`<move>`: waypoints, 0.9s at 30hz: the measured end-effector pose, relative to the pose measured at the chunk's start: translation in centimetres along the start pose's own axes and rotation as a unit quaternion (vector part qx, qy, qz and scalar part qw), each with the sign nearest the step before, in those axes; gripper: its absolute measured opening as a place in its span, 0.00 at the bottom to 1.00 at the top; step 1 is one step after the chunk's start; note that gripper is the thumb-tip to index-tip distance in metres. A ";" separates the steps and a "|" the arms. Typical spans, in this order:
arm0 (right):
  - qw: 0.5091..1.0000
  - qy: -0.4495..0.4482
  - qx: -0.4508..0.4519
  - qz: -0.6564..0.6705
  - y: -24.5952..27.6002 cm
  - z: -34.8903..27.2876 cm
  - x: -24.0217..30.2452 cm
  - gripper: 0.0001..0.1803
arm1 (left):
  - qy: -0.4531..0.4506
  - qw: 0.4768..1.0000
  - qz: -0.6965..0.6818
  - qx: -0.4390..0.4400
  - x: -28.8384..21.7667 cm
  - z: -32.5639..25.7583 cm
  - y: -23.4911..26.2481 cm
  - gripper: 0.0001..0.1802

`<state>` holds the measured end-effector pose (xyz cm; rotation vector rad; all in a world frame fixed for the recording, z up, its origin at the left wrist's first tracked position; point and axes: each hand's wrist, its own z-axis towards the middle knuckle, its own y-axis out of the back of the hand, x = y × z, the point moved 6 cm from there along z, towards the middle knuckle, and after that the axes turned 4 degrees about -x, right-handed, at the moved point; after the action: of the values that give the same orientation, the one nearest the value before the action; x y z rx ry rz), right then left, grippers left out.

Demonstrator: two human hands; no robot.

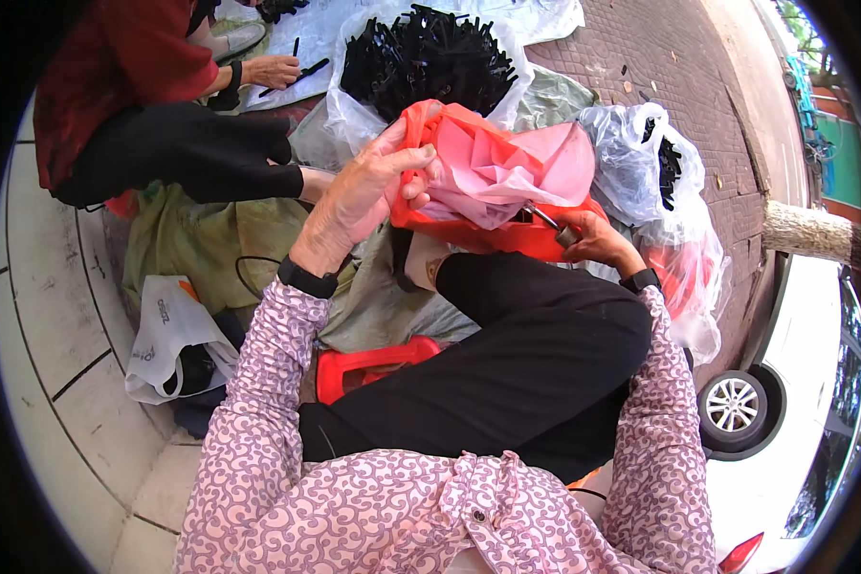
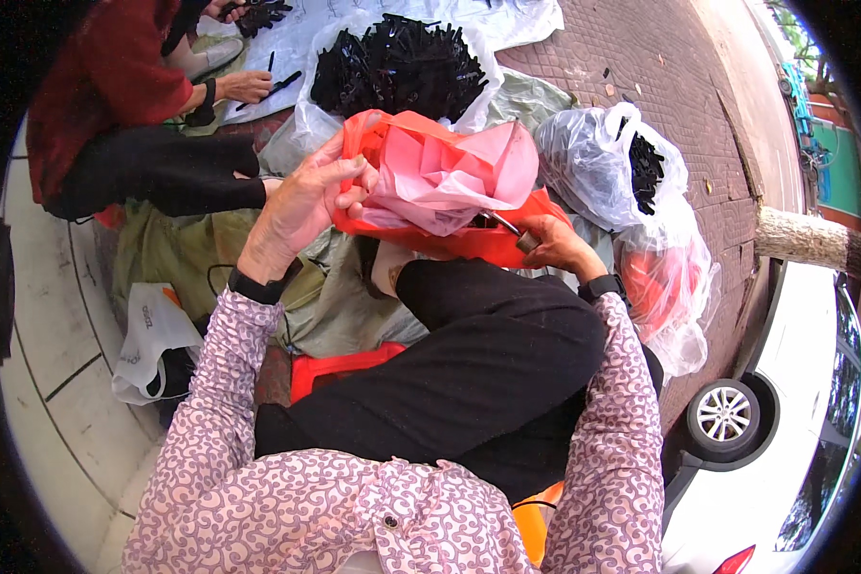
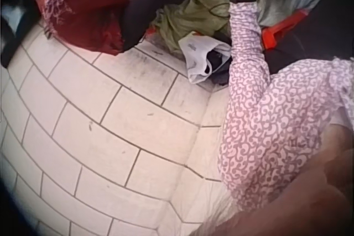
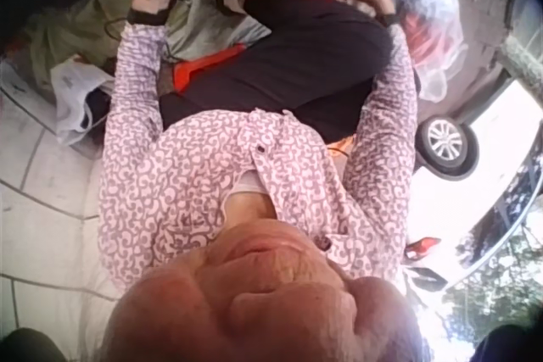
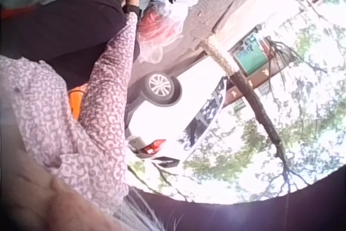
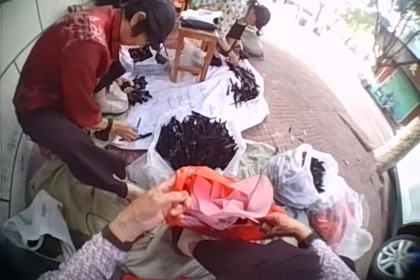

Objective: Inspecting and packing umbrellas and small bags into plastic bags.

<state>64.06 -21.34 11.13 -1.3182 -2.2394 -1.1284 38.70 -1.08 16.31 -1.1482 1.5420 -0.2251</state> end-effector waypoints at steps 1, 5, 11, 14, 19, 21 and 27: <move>0.991 -0.112 0.036 0.056 -0.3 -0.1 -0.7 0.35 | 0.009 1.000 0.010 0.003 0.1 -0.2 0.0 0.33; 0.999 0.002 -0.013 0.029 1.1 -0.3 -0.1 0.33 | 0.008 1.000 0.016 0.023 0.2 0.0 -0.8 0.33; 0.996 0.048 -0.003 -0.069 1.1 -0.7 1.1 0.33 | 0.014 1.000 -0.006 0.020 0.1 0.1 0.0 0.33; 0.996 -0.047 0.067 0.026 0.4 -1.4 2.1 0.34 | 0.014 0.999 -0.028 0.007 0.1 0.0 1.1 0.31; 0.999 0.036 -0.019 0.027 1.5 -2.1 2.7 0.24 | 0.021 0.999 -0.040 0.012 0.7 0.4 0.7 0.28; 0.990 0.040 -0.042 0.126 1.5 -1.8 3.7 0.21 | 0.021 0.999 -0.039 0.018 0.9 0.5 1.2 0.28; 0.996 0.080 -0.007 0.041 -0.2 -1.3 -0.6 0.23 | 0.015 0.997 -0.068 0.034 0.5 0.8 0.9 0.28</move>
<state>64.03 -22.72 11.48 -1.2638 -2.0486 -1.1793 39.00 -0.66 15.07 -1.2012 1.4720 -0.3851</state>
